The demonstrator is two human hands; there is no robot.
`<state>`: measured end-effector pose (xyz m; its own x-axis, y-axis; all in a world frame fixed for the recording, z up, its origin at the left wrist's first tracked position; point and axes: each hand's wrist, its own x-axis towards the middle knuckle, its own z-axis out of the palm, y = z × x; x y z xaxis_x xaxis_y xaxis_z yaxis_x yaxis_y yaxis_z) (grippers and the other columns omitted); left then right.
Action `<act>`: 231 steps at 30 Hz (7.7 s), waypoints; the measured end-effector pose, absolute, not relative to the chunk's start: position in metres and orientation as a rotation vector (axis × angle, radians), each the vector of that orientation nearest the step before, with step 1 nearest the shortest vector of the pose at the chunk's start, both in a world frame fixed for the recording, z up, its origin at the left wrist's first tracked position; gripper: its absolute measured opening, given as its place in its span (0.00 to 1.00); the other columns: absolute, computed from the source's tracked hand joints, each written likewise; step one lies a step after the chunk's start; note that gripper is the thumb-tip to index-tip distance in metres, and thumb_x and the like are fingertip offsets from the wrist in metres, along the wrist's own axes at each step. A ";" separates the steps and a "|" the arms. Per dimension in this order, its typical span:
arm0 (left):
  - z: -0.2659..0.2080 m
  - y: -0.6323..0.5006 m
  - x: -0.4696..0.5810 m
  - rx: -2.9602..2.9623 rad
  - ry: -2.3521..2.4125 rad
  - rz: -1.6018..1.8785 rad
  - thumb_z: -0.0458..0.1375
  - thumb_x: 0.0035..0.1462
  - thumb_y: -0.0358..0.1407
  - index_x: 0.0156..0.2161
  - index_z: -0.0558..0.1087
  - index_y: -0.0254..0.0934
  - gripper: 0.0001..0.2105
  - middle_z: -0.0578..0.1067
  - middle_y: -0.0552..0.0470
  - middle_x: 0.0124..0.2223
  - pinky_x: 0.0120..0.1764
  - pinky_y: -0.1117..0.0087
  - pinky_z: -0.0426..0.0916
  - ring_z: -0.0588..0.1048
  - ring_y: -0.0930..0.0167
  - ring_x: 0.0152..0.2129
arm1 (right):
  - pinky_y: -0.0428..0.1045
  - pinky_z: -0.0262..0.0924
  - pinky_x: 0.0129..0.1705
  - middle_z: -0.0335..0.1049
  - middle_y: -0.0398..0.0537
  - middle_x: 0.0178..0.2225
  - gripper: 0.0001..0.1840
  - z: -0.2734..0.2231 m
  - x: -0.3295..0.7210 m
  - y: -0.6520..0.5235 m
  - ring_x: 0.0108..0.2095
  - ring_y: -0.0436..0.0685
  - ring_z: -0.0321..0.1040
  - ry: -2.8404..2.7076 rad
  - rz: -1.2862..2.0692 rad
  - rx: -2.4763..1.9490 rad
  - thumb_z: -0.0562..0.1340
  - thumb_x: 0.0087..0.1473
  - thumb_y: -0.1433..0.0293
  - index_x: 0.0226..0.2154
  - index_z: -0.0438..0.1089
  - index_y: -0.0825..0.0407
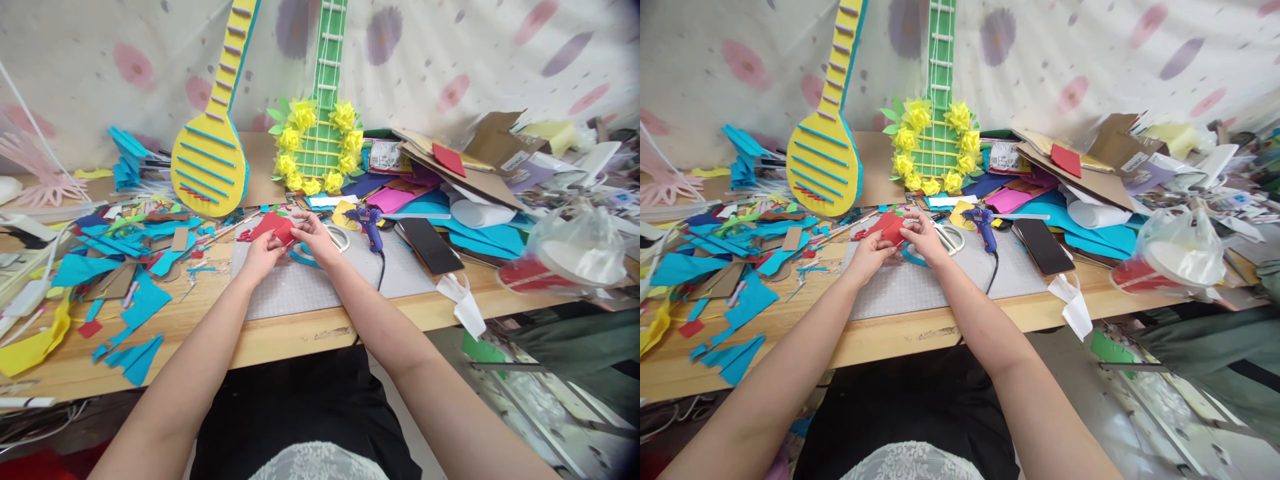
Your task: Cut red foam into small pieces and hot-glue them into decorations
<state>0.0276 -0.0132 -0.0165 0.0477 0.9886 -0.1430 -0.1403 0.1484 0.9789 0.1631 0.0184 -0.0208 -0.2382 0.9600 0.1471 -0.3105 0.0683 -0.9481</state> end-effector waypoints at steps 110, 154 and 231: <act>-0.011 -0.008 0.020 0.963 1.128 1.280 0.67 0.35 0.38 0.35 0.71 0.35 0.19 0.74 0.52 0.34 0.33 0.73 0.67 0.72 0.74 0.30 | 0.45 0.62 0.30 0.68 0.36 0.24 0.23 -0.017 0.166 0.013 0.26 0.49 0.68 -1.597 1.441 -0.829 0.64 0.41 0.70 0.42 0.57 0.49; -0.006 -0.013 0.022 0.739 1.164 1.160 0.66 0.33 0.34 0.28 0.74 0.32 0.12 0.75 0.51 0.26 0.26 0.70 0.69 0.72 0.73 0.21 | 0.47 0.61 0.35 0.69 0.43 0.27 0.06 -0.017 0.164 0.011 0.28 0.50 0.66 -1.806 0.668 -1.035 0.57 0.49 0.71 0.33 0.66 0.52; -0.011 -0.010 0.018 0.868 1.272 1.212 0.69 0.27 0.44 0.26 0.75 0.31 0.20 0.76 0.48 0.25 0.29 0.69 0.70 0.73 0.70 0.23 | 0.49 0.64 0.38 0.71 0.44 0.30 0.05 -0.019 0.161 0.009 0.31 0.51 0.68 -1.754 0.814 -0.971 0.60 0.45 0.71 0.30 0.64 0.51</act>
